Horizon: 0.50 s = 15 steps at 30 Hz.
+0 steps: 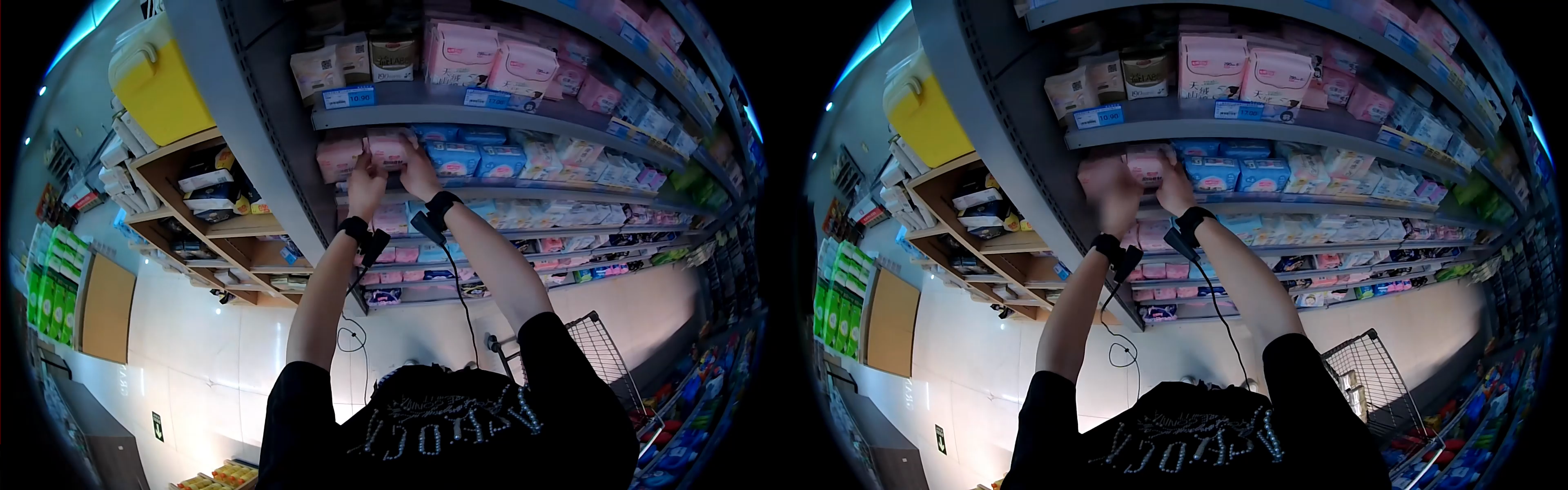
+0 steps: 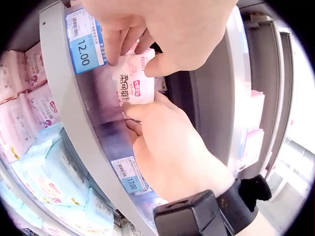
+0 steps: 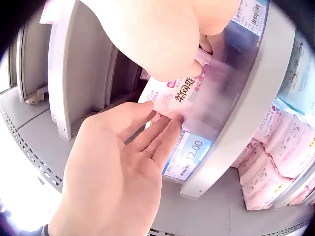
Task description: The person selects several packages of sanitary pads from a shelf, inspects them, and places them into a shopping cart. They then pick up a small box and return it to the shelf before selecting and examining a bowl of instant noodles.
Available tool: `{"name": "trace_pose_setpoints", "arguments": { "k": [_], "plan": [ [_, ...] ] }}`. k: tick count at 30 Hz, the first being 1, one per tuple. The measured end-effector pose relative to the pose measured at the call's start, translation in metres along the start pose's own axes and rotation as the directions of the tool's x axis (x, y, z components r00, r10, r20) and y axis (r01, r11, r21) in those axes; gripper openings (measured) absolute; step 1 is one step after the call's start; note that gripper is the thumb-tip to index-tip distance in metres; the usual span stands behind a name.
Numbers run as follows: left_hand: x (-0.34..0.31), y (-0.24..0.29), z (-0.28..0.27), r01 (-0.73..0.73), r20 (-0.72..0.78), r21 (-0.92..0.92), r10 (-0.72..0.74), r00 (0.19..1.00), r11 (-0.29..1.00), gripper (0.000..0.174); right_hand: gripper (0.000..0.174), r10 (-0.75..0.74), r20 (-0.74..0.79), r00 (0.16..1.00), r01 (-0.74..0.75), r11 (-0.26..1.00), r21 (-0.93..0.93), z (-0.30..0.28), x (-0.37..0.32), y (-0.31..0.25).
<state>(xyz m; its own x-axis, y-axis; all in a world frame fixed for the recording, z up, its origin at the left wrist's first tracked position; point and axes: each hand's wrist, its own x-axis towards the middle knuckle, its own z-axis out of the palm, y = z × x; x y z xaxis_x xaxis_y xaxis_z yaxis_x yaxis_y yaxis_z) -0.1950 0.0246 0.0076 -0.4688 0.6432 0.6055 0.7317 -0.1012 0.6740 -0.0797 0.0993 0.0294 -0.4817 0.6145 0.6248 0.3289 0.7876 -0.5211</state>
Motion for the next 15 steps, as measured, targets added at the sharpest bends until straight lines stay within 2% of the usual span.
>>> {"name": "trace_pose_setpoints", "arguments": {
  "k": [2, 3, 5, 6, 8, 9, 11, 12, 13, 15],
  "plan": [
    [0.004, 0.008, 0.003, -0.011, -0.019, 0.060, 0.013, 1.000, 0.998, 0.025, 0.063, 0.091, 0.083, 0.992, -0.092, 0.996, 0.013, -0.005, 0.003, -0.003],
    [0.005, 0.010, 0.005, 0.021, -0.028, -0.009, -0.021, 0.999, 1.000, 0.026, 0.063, 0.094, 0.080, 0.992, -0.095, 0.995, 0.017, -0.004, 0.001, -0.004],
    [0.006, 0.012, 0.007, 0.054, -0.028, -0.077, -0.056, 0.998, 0.996, 0.027, 0.064, 0.057, -0.014, 0.998, -0.057, 0.998, -0.017, -0.001, -0.004, -0.006],
    [0.007, 0.009, 0.007, 0.038, 0.065, -0.010, -0.038, 0.997, 0.999, 0.030, 0.064, 0.062, -0.016, 0.998, -0.062, 0.998, -0.015, -0.002, -0.005, -0.010],
    [0.011, 0.006, 0.007, 0.015, 0.161, 0.056, -0.024, 0.987, 0.998, 0.034, 0.065, 0.193, 0.026, 0.981, -0.191, 0.980, -0.061, -0.006, -0.007, -0.018],
    [0.013, 0.004, 0.009, 0.060, 0.187, -0.026, -0.054, 0.981, 0.998, 0.036, 0.065, 0.195, 0.025, 0.980, -0.194, 0.979, -0.059, -0.005, -0.010, -0.018],
    [0.017, 0.001, 0.015, 0.105, 0.216, -0.108, -0.080, 0.973, 0.989, 0.037, 0.054, 0.188, 0.111, 0.976, -0.195, 0.979, 0.055, -0.006, -0.018, -0.017],
    [0.018, 0.005, 0.015, 0.221, 0.277, -0.307, -0.135, 0.951, 0.926, 0.037, 0.045, 0.172, 0.079, 0.982, -0.177, 0.983, 0.054, -0.007, -0.023, -0.020],
    [0.018, 0.010, 0.015, 0.336, 0.349, -0.482, -0.175, 0.921, 0.809, 0.038, 0.045, 0.177, 0.079, 0.981, -0.181, 0.982, 0.052, -0.008, -0.028, -0.022],
    [0.021, 0.010, 0.020, 0.367, 0.354, -0.420, -0.223, 0.908, 0.830, 0.038, 0.041, -0.031, -0.043, 0.999, 0.035, 0.995, 0.097, -0.011, -0.033, -0.022]
  ]
}}
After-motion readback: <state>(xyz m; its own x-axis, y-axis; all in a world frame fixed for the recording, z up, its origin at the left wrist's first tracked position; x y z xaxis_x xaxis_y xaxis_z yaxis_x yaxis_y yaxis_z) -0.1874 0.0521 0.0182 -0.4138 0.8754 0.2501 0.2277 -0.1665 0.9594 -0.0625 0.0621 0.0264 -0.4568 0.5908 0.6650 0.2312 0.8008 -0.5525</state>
